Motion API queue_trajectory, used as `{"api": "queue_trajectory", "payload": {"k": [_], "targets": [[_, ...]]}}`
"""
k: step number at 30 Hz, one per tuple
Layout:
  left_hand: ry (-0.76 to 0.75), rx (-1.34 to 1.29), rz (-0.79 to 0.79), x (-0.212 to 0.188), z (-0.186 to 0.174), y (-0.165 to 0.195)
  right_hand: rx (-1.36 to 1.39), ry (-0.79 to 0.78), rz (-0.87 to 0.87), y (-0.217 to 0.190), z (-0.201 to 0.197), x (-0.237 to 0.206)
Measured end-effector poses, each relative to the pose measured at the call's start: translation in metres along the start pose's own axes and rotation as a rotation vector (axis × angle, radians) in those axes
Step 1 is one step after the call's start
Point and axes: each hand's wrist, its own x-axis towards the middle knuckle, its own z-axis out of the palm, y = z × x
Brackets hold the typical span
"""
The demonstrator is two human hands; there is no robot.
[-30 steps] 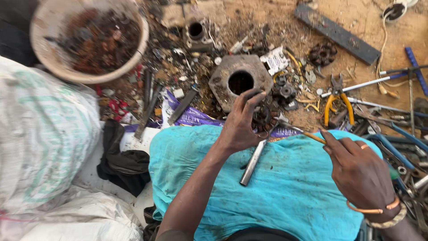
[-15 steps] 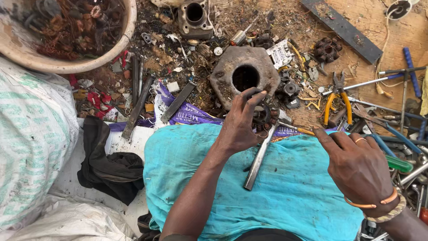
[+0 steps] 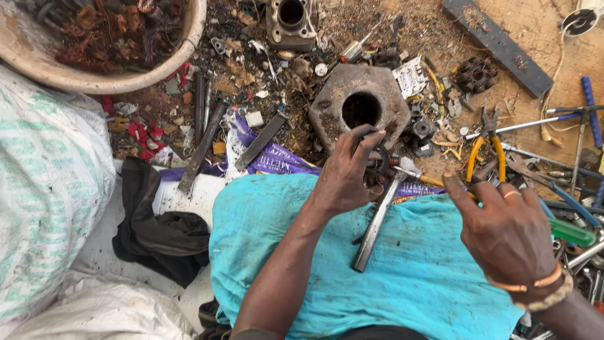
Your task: The person sits on the ground and dismantles small electric motor stators, prying and pulling copper windings out of the metal laminations by hand and with a screwdriver. They use a hammer to knock parts loose, drop scrap copper into a large bowl, and wipe their hands with a cloth.
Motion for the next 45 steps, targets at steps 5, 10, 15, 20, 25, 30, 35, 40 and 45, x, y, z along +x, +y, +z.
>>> {"api": "queue_trajectory", "payload": {"k": [5,10,15,20,25,30,35,40,45], "targets": [[-0.038,-0.018,0.021,0.000,-0.002,-0.001,0.285,-0.130,0.004,-0.005,0.001,0.011],[-0.024,-0.012,-0.002,-0.001,-0.003,-0.003,0.144,-0.046,0.077,-0.003,0.004,0.002],[-0.026,-0.014,0.000,-0.002,-0.001,-0.004,0.059,0.038,0.061,-0.002,0.008,-0.006],[-0.007,-0.006,-0.014,-0.004,-0.001,-0.004,-0.025,0.052,0.042,-0.009,0.011,-0.001],[-0.027,0.009,-0.039,-0.004,-0.004,-0.006,0.029,0.052,-0.010,-0.003,0.012,0.006],[-0.020,-0.037,-0.025,-0.004,-0.003,-0.012,0.060,0.025,-0.067,0.007,0.022,0.014],[-0.098,0.019,-0.101,-0.005,0.001,-0.016,0.248,-0.102,-0.001,0.015,0.032,0.020],[-0.058,-0.026,-0.015,-0.006,0.006,-0.016,0.720,-0.021,-0.024,0.021,0.057,0.031],[0.018,-0.056,0.011,-0.004,0.005,-0.019,1.155,-0.251,0.373,0.027,0.105,0.025]]}}
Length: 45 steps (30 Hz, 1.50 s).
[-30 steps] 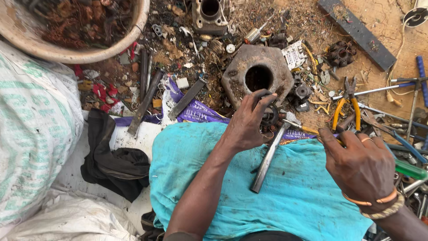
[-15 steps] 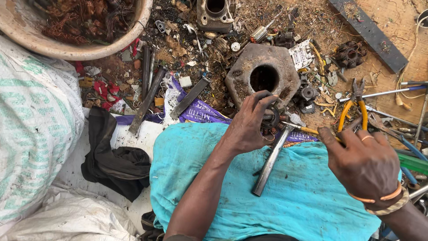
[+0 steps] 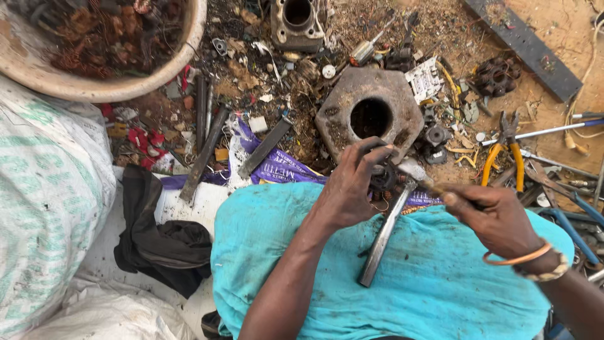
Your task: The person sits on the ground and dismantles small electric motor stators, prying and pulling copper windings out of the metal laminations by hand and with a screwdriver. They use a hammer to knock parts loose, drop scrap copper into a large bowl, and wipe their hands with a cloth.
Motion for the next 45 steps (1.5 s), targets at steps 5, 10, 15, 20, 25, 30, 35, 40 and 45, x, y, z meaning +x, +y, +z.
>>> {"api": "queue_trajectory", "payload": {"k": [5,10,15,20,25,30,35,40,45], "targets": [[0.032,-0.027,-0.096,0.000,-0.005,-0.002,-0.422,0.385,-0.353,0.049,-0.005,0.028],[0.039,0.008,-0.079,0.001,-0.007,-0.004,-1.012,0.149,-0.041,0.050,-0.017,0.055],[-0.050,0.121,-0.074,0.003,-0.003,-0.005,-0.260,0.296,-0.313,-0.005,0.004,0.021],[-0.024,0.083,-0.015,0.001,-0.003,-0.001,-0.177,0.351,-0.449,-0.069,0.037,0.012],[-0.021,0.058,-0.032,0.001,-0.009,0.003,-0.200,0.319,-0.435,-0.085,0.038,0.024],[0.012,-0.071,-0.044,0.002,-0.009,0.008,-0.352,0.227,-0.502,-0.069,0.036,0.029],[0.020,-0.179,-0.124,0.000,-0.010,0.010,-0.560,0.144,-0.510,-0.061,0.033,0.023],[0.030,0.025,-0.090,0.001,-0.006,0.007,-0.600,0.063,-0.570,-0.066,0.018,0.016],[0.014,0.069,-0.093,0.001,-0.006,0.004,-0.656,0.027,-0.551,-0.076,0.016,0.011]]}}
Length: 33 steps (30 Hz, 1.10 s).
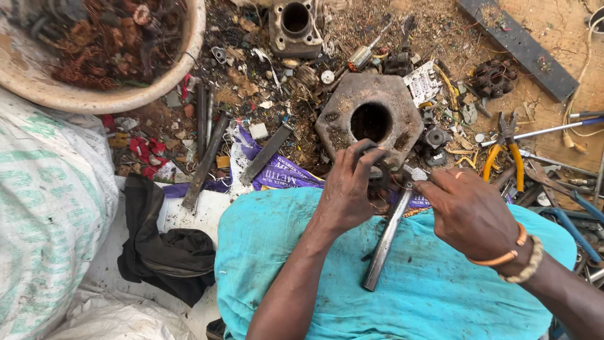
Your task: The person sits on the ground and dismantles small electric motor stators, prying and pulling copper windings out of the metal laminations by hand and with a screwdriver. They use a hammer to knock parts loose, drop scrap copper into a large bowl, and wipe their hands with a cloth.
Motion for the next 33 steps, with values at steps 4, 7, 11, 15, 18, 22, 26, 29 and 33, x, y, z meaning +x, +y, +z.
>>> {"api": "queue_trajectory", "payload": {"k": [4,7,11,15,18,22,26,29,33], "targets": [[-0.048,0.177,0.024,0.001,-0.003,-0.001,0.107,-0.044,-0.008,0.007,-0.007,0.010],[-0.037,0.012,0.027,0.001,-0.006,-0.001,-0.125,0.065,-0.040,0.017,-0.014,0.021],[0.075,-0.269,-0.015,0.001,-0.010,-0.001,-0.207,0.015,-0.137,0.017,-0.015,0.021],[0.064,0.147,0.005,0.002,-0.010,-0.003,-0.037,-0.009,-0.119,0.010,-0.026,0.000],[-0.039,0.017,-0.021,0.000,-0.011,0.001,-0.215,0.082,-0.075,0.027,-0.039,-0.003],[0.043,-0.163,-0.022,0.000,-0.017,0.008,-0.514,-0.288,-0.014,0.034,-0.039,0.002],[0.060,-0.014,-0.100,0.003,-0.023,0.011,-0.479,0.246,-0.004,-0.002,-0.045,-0.006],[0.020,-0.068,-0.087,0.005,-0.022,0.014,-0.375,0.286,-0.127,-0.025,-0.039,0.000],[0.052,-0.218,-0.036,0.002,-0.020,0.016,-0.292,0.190,-0.130,-0.018,-0.002,0.019]]}}
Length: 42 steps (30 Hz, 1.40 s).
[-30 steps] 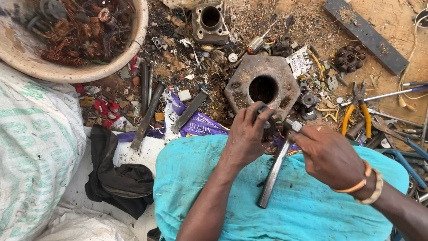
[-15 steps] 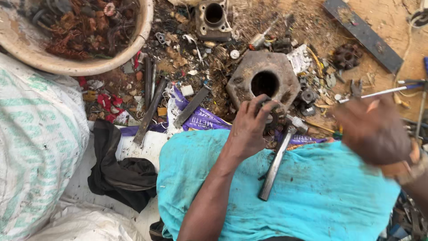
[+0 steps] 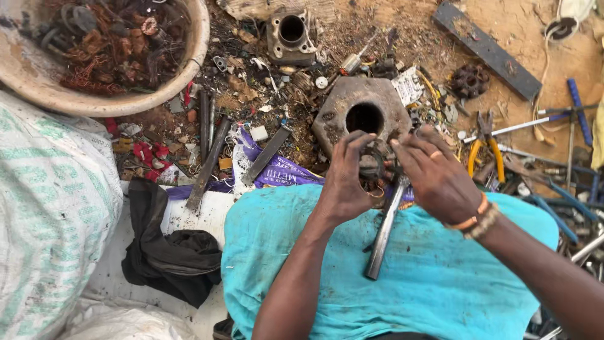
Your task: The person sits on the ground and dismantles small electric motor stators, prying and pulling copper windings out of the metal laminations by hand and with a screwdriver. They use a hammer to knock parts loose, drop scrap copper into a large bowl, and wipe their hands with a cloth.
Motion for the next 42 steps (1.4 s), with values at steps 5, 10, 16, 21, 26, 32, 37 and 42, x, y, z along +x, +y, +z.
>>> {"api": "queue_trajectory", "payload": {"k": [5,10,16,21,26,32,37,42], "targets": [[0.130,0.140,0.054,-0.008,-0.004,-0.007,-0.002,-0.226,0.144,0.002,0.033,-0.026],[0.092,0.315,0.087,-0.002,0.003,-0.012,0.082,-0.286,0.182,0.006,0.003,-0.029],[0.120,0.130,0.118,-0.002,-0.004,-0.008,-0.067,-0.251,0.156,0.020,-0.011,0.001],[0.177,0.235,0.126,0.002,-0.004,-0.010,0.090,-0.059,-0.169,0.010,-0.024,-0.013],[0.008,0.224,0.128,0.001,-0.002,-0.014,-0.172,-0.353,0.188,0.051,-0.041,-0.015],[0.185,0.288,0.119,-0.001,-0.010,-0.010,0.109,-0.690,0.216,0.038,-0.010,-0.054],[0.105,0.176,0.050,-0.001,-0.005,-0.007,-0.077,-0.623,0.438,0.068,-0.068,-0.037],[0.106,0.137,0.095,-0.002,-0.006,-0.004,-0.433,-0.108,0.036,0.053,-0.063,0.003]]}}
